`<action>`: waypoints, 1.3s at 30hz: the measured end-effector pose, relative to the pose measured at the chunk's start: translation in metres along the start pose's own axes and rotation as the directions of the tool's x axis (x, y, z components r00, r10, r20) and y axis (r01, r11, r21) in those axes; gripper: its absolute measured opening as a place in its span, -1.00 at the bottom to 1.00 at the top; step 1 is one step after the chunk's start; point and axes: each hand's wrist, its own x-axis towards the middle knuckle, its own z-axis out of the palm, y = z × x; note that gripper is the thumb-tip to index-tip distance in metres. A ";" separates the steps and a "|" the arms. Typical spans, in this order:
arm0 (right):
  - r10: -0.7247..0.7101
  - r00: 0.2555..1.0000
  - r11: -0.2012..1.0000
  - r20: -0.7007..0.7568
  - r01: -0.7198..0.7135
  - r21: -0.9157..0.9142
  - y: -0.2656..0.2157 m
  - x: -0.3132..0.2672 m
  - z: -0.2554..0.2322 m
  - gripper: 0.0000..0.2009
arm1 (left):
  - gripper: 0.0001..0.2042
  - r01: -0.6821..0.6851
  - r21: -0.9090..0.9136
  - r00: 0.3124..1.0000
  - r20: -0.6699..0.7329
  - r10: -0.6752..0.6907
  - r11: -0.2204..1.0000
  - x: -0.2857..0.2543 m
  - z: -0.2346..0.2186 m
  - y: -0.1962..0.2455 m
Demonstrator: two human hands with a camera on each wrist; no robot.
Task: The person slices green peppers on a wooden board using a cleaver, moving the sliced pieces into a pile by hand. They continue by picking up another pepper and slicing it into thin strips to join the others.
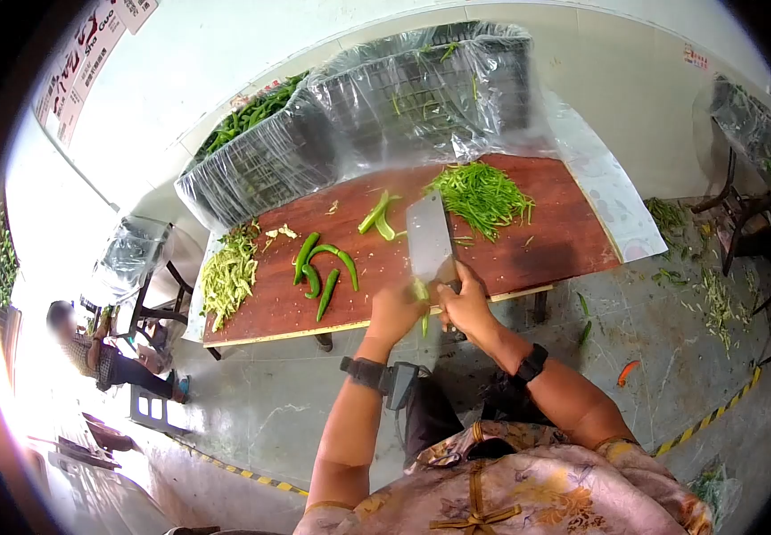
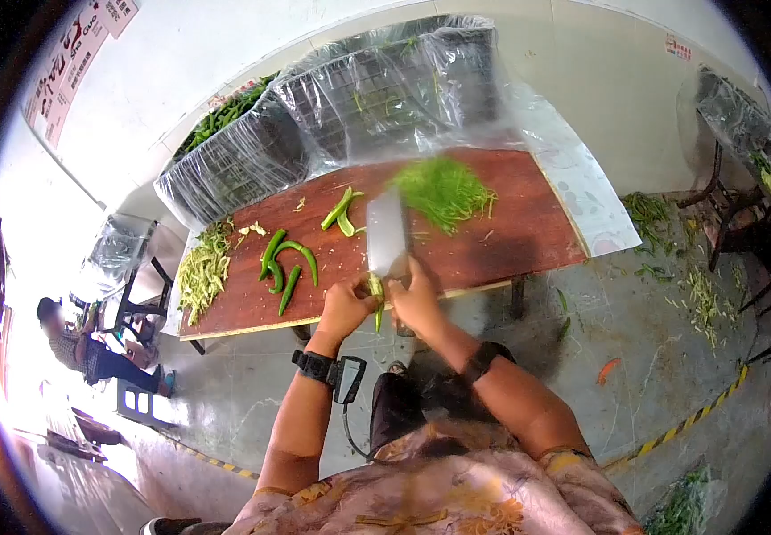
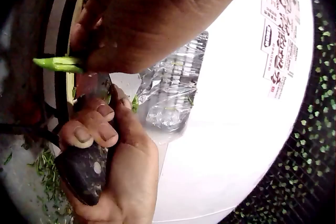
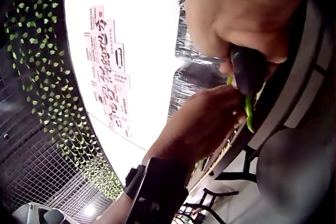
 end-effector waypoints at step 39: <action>-0.380 0.919 0.833 -0.107 0.289 -0.471 0.047 0.013 0.010 -0.40 | -0.82 0.011 0.363 0.997 -0.078 0.018 0.932 0.025 -0.011 0.006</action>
